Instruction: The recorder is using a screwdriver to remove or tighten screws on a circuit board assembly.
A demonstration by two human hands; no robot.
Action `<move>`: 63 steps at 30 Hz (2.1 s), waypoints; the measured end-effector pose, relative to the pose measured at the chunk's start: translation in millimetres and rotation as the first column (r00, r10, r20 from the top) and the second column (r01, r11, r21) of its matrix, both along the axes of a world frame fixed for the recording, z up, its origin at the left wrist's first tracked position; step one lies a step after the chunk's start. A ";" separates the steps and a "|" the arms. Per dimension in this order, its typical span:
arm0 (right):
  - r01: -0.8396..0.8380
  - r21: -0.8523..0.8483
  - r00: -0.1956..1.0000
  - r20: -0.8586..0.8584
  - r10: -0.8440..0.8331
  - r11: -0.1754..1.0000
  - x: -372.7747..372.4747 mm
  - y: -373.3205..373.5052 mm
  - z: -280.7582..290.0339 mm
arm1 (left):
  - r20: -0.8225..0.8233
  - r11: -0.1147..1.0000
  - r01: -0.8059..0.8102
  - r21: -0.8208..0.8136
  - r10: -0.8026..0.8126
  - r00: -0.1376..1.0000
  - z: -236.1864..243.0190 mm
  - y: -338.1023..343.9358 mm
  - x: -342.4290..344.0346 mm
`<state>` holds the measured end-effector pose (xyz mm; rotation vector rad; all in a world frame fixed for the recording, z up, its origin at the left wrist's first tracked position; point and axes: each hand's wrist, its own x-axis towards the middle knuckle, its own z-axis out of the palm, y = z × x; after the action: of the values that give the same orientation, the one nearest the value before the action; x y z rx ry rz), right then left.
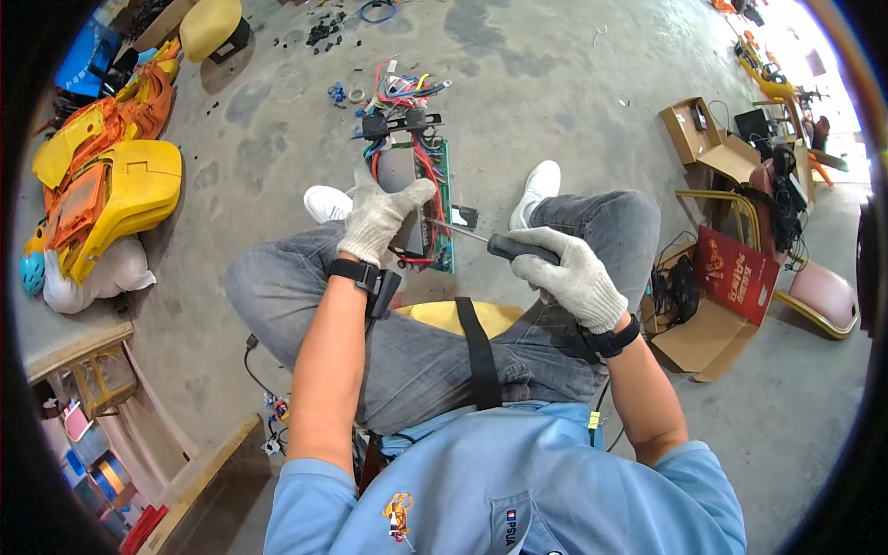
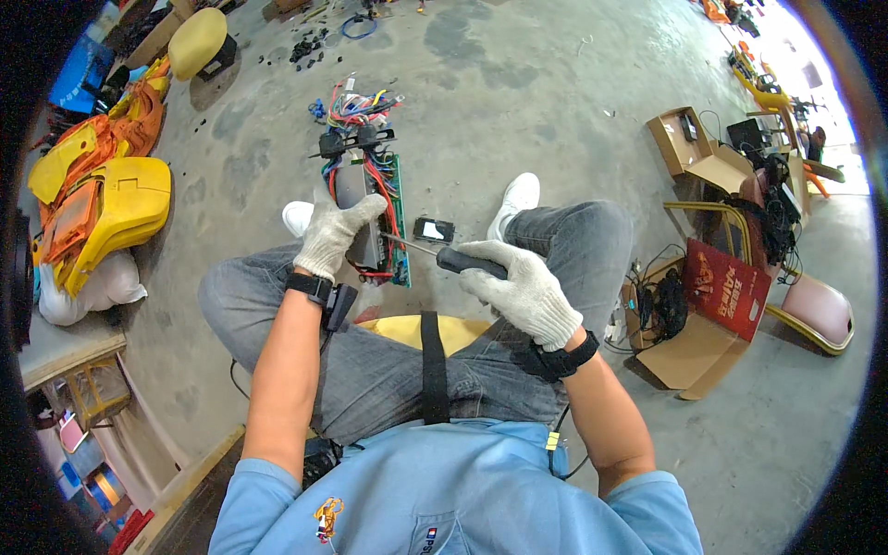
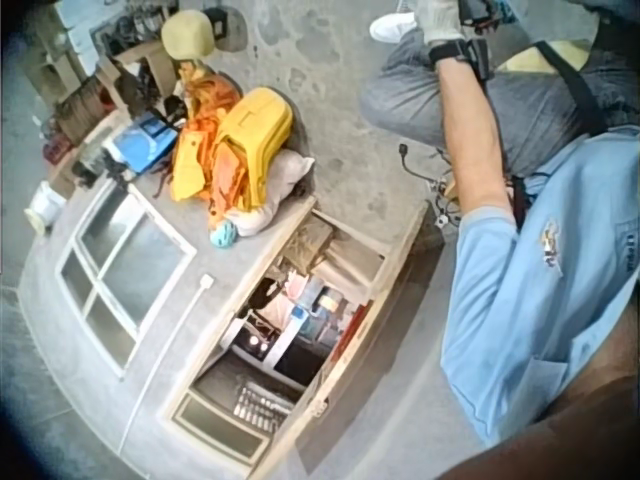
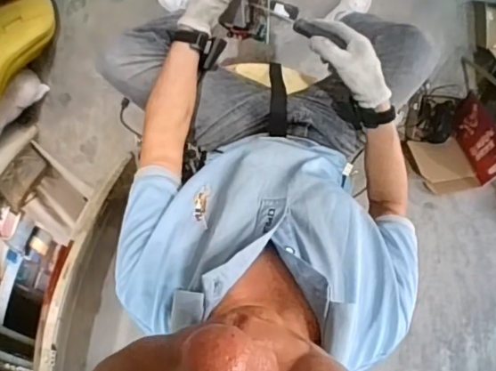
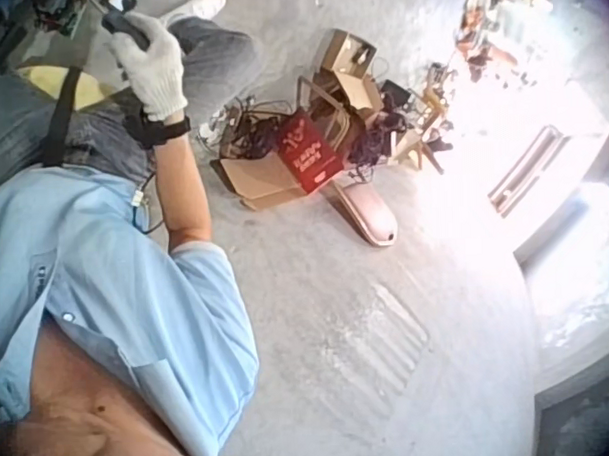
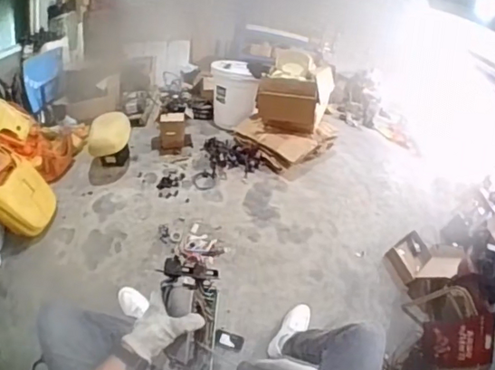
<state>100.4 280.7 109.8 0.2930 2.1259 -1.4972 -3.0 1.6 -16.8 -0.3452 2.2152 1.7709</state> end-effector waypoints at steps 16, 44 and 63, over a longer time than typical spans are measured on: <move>0.222 -0.278 0.940 0.317 -0.128 0.935 -3.9 0.9 -6.2 | -0.010 0.996 0.035 -0.084 -0.036 0.999 16.8 3.7 0.1; 0.071 0.267 0.894 -0.444 0.058 0.961 -9.7 -6.3 10.0 | 0.106 0.973 -0.028 0.228 0.003 0.994 26.6 14.5 10.8; -0.044 0.288 0.812 -0.547 0.202 0.957 -13.7 1.9 7.4 | 0.113 0.997 0.041 0.060 -0.047 0.992 18.8 10.4 8.7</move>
<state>86.7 282.6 117.2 -0.2480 2.7634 -1.3332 5.7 12.0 1.9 -0.3729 2.0733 1.7427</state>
